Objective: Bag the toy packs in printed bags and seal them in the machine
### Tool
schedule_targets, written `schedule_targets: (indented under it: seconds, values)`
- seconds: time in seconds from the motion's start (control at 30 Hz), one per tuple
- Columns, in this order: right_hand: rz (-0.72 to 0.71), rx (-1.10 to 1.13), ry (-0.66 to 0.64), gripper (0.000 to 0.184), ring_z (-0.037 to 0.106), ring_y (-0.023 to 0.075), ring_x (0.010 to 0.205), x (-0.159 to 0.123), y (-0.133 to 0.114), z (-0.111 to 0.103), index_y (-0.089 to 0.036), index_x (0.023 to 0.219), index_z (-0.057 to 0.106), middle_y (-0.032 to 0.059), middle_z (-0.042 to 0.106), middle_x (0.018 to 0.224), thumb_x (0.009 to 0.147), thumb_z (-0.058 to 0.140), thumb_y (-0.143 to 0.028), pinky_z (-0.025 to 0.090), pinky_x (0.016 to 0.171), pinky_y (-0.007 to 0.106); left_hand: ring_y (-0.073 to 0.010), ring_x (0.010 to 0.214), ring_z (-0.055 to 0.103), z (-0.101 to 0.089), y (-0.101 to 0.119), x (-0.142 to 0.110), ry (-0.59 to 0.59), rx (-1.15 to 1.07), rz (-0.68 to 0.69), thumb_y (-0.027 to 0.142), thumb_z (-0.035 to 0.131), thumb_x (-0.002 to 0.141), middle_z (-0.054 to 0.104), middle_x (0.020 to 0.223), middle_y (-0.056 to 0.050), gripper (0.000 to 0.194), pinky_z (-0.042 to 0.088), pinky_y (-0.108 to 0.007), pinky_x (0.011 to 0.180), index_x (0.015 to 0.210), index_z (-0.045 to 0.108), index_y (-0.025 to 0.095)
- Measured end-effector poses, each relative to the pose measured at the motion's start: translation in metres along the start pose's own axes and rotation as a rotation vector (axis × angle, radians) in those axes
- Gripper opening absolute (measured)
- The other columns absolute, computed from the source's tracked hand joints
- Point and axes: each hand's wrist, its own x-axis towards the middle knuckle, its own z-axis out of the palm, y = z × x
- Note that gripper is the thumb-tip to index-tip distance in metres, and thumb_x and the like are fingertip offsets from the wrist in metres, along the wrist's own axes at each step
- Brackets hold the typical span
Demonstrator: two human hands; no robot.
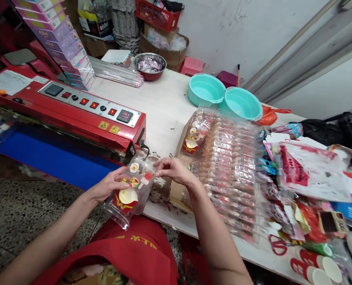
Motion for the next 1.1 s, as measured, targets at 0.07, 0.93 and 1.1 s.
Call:
schedule_targets:
  seconds: [0.07, 0.93, 1.1]
  values:
    - [0.020, 0.027, 0.043, 0.038, 0.063, 0.0264, 0.100, 0.004, 0.004, 0.011, -0.016, 0.060, 0.065, 0.0094, 0.071, 0.092, 0.060, 0.082, -0.050, 0.049, 0.082, 0.036, -0.0243, 0.088, 0.069, -0.007, 0.000, -0.004, 0.017, -0.010, 0.009, 0.022, 0.082, 0.061, 0.069, 0.106, -0.010, 0.069, 0.054, -0.032, 0.074, 0.124, 0.054, 0.019]
    - [0.093, 0.447, 0.541, 0.040, 0.064, 0.0176, 0.058, 0.076, 0.051, 0.095, -0.017, 0.072, 0.065, 0.0031, 0.070, 0.064, 0.046, 0.089, -0.036, 0.052, 0.057, 0.029, -0.0154, 0.051, 0.062, -0.029, 0.010, 0.056, 0.707, -0.269, 0.151, 0.031, 0.086, 0.051, 0.069, 0.064, -0.006, 0.037, 0.049, -0.025, 0.049, 0.075, 0.065, 0.011]
    - [0.128, 0.478, 0.583, 0.045, 0.063, 0.0177, 0.055, 0.099, 0.060, 0.098, -0.017, 0.073, 0.062, 0.0026, 0.069, 0.062, 0.042, 0.088, -0.037, 0.049, 0.051, 0.027, -0.0189, 0.060, 0.068, -0.048, 0.012, 0.038, 0.627, -0.185, 0.043, 0.021, 0.085, 0.051, 0.073, 0.079, -0.009, 0.050, 0.054, -0.027, 0.050, 0.094, 0.061, 0.013]
